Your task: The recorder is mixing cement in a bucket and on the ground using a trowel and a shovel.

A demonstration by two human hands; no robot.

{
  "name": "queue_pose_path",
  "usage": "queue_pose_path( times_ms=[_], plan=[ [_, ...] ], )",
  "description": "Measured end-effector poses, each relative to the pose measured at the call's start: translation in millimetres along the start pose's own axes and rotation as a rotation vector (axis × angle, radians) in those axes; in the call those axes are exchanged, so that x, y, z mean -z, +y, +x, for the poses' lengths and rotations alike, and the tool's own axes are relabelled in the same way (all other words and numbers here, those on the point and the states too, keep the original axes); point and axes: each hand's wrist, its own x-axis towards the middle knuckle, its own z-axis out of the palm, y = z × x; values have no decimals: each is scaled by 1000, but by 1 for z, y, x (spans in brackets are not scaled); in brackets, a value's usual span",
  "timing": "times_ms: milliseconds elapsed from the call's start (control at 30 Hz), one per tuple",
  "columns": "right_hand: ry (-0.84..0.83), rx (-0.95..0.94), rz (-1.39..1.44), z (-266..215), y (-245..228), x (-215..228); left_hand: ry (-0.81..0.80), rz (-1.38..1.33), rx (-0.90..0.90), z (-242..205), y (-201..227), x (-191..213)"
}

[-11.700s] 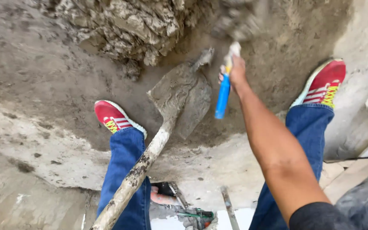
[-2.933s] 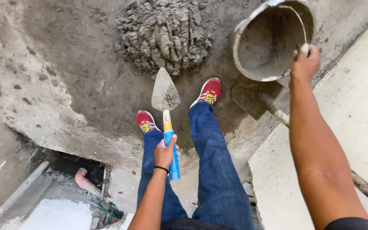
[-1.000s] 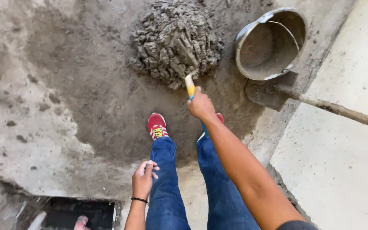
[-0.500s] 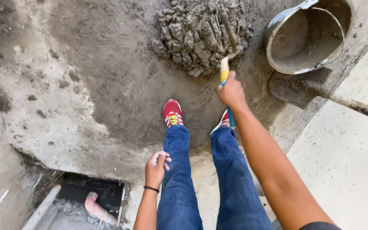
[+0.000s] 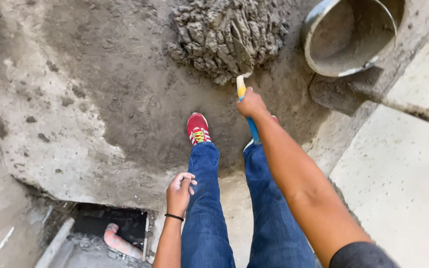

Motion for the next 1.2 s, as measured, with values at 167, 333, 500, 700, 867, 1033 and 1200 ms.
queue_pose_path(
  times_ms=[167,333,500,700,867,1033,1200],
  plan=[
    [-95,13,-36,-7,-6,27,-2,38,21,8,14,-9],
    [-175,24,-81,1,42,32,-33,120,-29,15,43,-23],
    [-224,-67,-129,-69,91,127,-132,98,-132,29,47,-36],
    [-286,-127,-397,-80,248,190,-127,365,-138,54,49,-101],
    [-340,-105,-571,-54,332,219,-230,623,-245,84,69,-224],
    [-259,-76,-622,-12,393,205,-257,834,-588,101,100,-364],
    [-213,-58,-504,-1,402,226,-255,1039,-1043,73,172,-470]
  ],
)
